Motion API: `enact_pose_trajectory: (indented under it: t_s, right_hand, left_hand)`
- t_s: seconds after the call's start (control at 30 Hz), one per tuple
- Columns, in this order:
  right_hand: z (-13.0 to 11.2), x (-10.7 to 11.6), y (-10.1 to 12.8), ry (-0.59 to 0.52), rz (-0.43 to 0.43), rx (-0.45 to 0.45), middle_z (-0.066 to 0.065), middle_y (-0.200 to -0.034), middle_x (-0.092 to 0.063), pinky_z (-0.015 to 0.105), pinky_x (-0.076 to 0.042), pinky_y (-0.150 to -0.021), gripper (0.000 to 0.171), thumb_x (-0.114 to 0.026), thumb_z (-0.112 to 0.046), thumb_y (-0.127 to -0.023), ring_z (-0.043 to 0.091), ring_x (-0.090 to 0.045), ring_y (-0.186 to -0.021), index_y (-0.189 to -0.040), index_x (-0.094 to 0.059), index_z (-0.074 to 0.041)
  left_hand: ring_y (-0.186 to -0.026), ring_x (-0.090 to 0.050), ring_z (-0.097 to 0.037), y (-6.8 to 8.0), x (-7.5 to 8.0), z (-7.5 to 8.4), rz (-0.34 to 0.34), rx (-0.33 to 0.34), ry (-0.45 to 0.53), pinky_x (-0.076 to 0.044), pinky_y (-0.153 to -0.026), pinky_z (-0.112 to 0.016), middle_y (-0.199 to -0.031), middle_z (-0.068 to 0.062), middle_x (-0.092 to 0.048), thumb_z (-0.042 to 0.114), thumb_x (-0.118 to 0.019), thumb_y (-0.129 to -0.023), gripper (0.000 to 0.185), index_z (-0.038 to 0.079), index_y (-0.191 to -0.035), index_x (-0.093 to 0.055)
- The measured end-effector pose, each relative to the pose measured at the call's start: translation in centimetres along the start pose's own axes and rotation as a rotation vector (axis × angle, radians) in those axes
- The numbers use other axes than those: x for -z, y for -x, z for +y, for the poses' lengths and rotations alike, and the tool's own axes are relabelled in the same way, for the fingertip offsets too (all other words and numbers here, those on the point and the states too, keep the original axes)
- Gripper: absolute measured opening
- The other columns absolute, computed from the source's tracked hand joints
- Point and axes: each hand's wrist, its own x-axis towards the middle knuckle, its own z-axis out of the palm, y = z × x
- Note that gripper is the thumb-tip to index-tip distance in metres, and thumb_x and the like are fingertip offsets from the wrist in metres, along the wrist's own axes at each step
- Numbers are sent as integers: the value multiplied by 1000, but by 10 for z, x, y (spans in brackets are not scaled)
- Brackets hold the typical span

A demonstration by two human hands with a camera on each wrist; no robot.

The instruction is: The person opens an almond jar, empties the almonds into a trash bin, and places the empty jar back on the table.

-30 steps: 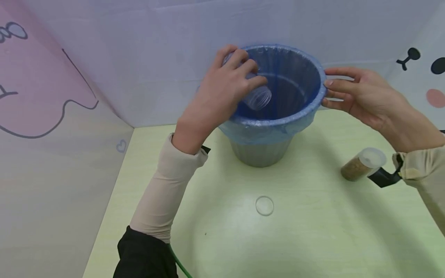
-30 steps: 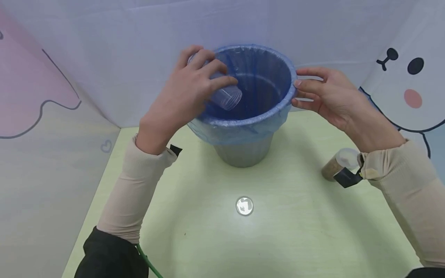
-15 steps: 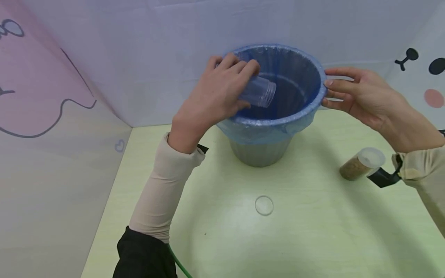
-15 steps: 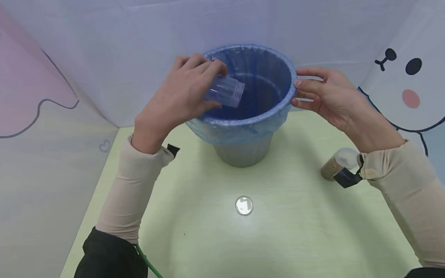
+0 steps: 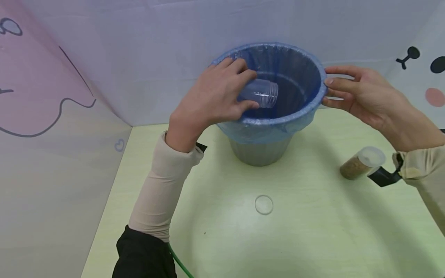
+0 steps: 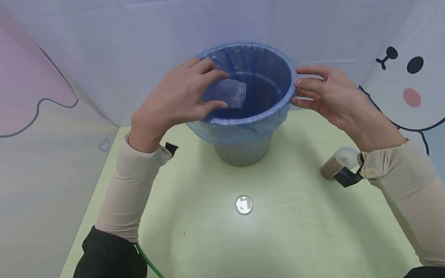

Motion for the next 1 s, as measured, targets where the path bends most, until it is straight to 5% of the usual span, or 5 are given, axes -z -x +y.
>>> enact_pose_trajectory:
  t_s: [0.23,0.47,0.67,1.0]
  right_hand:
    - [1,0,-1,-7,-4,0,11,-120,-72,36,-64,-77,38,-56,4,-103,25,-76,-94,-138,-58,-9]
    - [1,-1,-2,-21,-12,2,12,-119,-72,37,-64,-76,38,-56,5,-103,26,-76,-93,-139,-57,-9]
    - [0,0,-1,-24,-16,-6,12,-119,-72,37,-64,-77,39,-55,4,-103,26,-76,-94,-140,-57,-9]
    - [1,5,2,-69,-28,4,12,-124,-69,40,-64,-78,39,-52,7,-104,27,-76,-96,-140,-56,-8]
  left_hand:
    - [-120,-50,-31,3,-1,0,16,-11,-59,-44,-100,-47,-136,-9,-57,36,-68,-97,50,13,-141,-61]
    - [-123,-48,-35,3,-3,1,100,-54,-97,-41,-101,-48,-132,-13,-61,-2,-40,-83,61,11,-139,-60]
    - [-127,-49,-33,3,-6,4,151,-85,-152,-37,-113,-51,-126,-9,-64,-6,-35,-85,63,13,-138,-63]
    - [-133,-46,-32,0,-5,9,101,-61,-182,-36,-111,-58,-134,-7,-62,-5,-48,-87,59,19,-138,-65]
